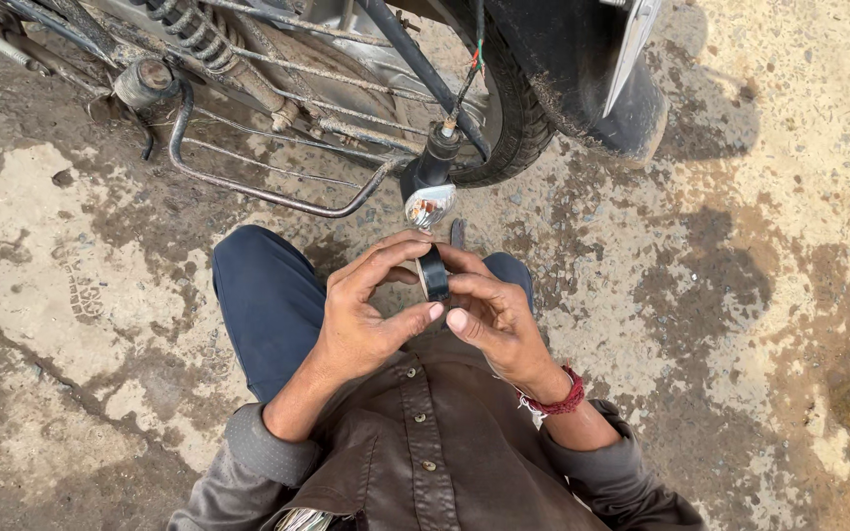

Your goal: The person kneels beside a motorcycle and repairs a rear light wiring connection. They strip wire ends, twist them together, and wrap the joint with electrical tape. The person uses scissors to cut the tape and a wrench is visible on the ground.

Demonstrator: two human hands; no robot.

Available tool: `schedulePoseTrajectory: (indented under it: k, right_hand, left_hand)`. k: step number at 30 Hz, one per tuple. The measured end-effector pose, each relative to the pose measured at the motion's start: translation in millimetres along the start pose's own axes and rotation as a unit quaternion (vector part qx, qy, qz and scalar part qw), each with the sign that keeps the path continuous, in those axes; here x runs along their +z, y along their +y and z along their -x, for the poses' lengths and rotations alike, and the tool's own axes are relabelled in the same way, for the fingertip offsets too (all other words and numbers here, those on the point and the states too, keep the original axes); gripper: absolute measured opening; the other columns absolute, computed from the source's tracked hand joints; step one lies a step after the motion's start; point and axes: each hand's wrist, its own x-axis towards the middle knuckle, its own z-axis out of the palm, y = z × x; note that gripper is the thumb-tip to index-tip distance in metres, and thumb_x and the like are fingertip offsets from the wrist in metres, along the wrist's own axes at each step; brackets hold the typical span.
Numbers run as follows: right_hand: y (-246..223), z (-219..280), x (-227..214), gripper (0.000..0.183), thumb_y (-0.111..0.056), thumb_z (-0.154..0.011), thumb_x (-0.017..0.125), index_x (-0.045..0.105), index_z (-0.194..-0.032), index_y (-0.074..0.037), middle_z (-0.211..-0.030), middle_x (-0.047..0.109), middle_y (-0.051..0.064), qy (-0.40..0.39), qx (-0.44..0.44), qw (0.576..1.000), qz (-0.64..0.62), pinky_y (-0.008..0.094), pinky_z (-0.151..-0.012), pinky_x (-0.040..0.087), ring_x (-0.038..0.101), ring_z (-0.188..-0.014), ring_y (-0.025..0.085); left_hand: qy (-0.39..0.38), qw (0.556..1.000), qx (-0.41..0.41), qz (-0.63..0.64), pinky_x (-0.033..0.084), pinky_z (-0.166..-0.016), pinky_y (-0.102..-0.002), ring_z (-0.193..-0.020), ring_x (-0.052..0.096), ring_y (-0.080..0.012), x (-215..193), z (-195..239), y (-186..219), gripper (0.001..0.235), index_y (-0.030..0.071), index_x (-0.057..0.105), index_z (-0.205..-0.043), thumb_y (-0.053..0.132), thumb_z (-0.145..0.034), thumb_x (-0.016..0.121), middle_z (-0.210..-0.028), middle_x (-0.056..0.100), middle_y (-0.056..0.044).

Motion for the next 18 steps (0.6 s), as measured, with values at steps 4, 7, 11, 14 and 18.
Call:
schedulePoseTrajectory:
  k: [4, 7, 11, 14, 18]
  right_hand:
    - [8, -7, 3, 0.027, -0.018, -0.1, 0.071, 0.07, -0.12, 0.0, -0.158, 0.047, 0.019, 0.026, -0.002, 0.999, 0.031, 0.039, -0.111, 0.047, 0.052, -0.139, 0.026]
    - [12, -15, 5, 0.023, -0.016, -0.098, 0.072, 0.072, -0.113, 0.002, -0.157, 0.048, 0.019, 0.048, 0.003, 0.998, 0.042, 0.037, -0.102, 0.051, 0.055, -0.132, 0.026]
    - [8, -22, 10, 0.021, -0.017, -0.102, 0.072, 0.073, -0.108, 0.004, -0.157, 0.052, 0.02, 0.032, -0.081, 0.987, 0.132, 0.036, -0.107, 0.05, 0.055, -0.136, 0.026]
    - [-3, -29, 14, 0.029, -0.023, -0.104, 0.07, 0.072, -0.111, 0.005, -0.155, 0.052, 0.021, 0.018, -0.109, 0.984, 0.138, 0.037, -0.116, 0.045, 0.053, -0.143, 0.028]
    - [-14, -35, 22, 0.04, -0.031, -0.1, 0.07, 0.065, -0.12, 0.003, -0.153, 0.048, 0.018, -0.002, -0.094, 0.995, 0.018, 0.038, -0.113, 0.044, 0.049, -0.139, 0.026]
  left_hand:
    - [-0.007, 1.0, 0.006, -0.014, 0.062, -0.097, -0.034, -0.125, 0.068, -0.0225, -9, -6, -1, 0.062, 0.003, 0.061, -0.138, 0.01, -0.082, 0.087, -0.143, 0.064, -0.016]
    - [-0.017, 0.999, -0.019, 0.019, 0.063, -0.097, -0.035, -0.126, 0.067, -0.0232, -14, -11, 1, 0.065, 0.002, 0.06, -0.139, 0.01, -0.081, 0.087, -0.145, 0.062, -0.017]
    - [-0.022, 0.993, -0.044, 0.109, 0.063, -0.098, -0.037, -0.121, 0.069, -0.0236, -21, -17, 8, 0.065, 0.002, 0.059, -0.14, 0.008, -0.081, 0.087, -0.144, 0.061, -0.018]
    - [-0.015, 0.999, -0.012, 0.046, 0.063, -0.1, -0.037, -0.122, 0.071, -0.025, -24, -24, 18, 0.064, 0.002, 0.061, -0.138, 0.006, -0.08, 0.086, -0.141, 0.065, -0.018]
    - [-0.022, 0.995, 0.085, -0.051, 0.055, -0.113, -0.039, -0.134, 0.067, -0.0309, -24, -37, 31, 0.06, 0.002, 0.061, -0.134, 0.002, -0.078, 0.085, -0.142, 0.065, -0.018]
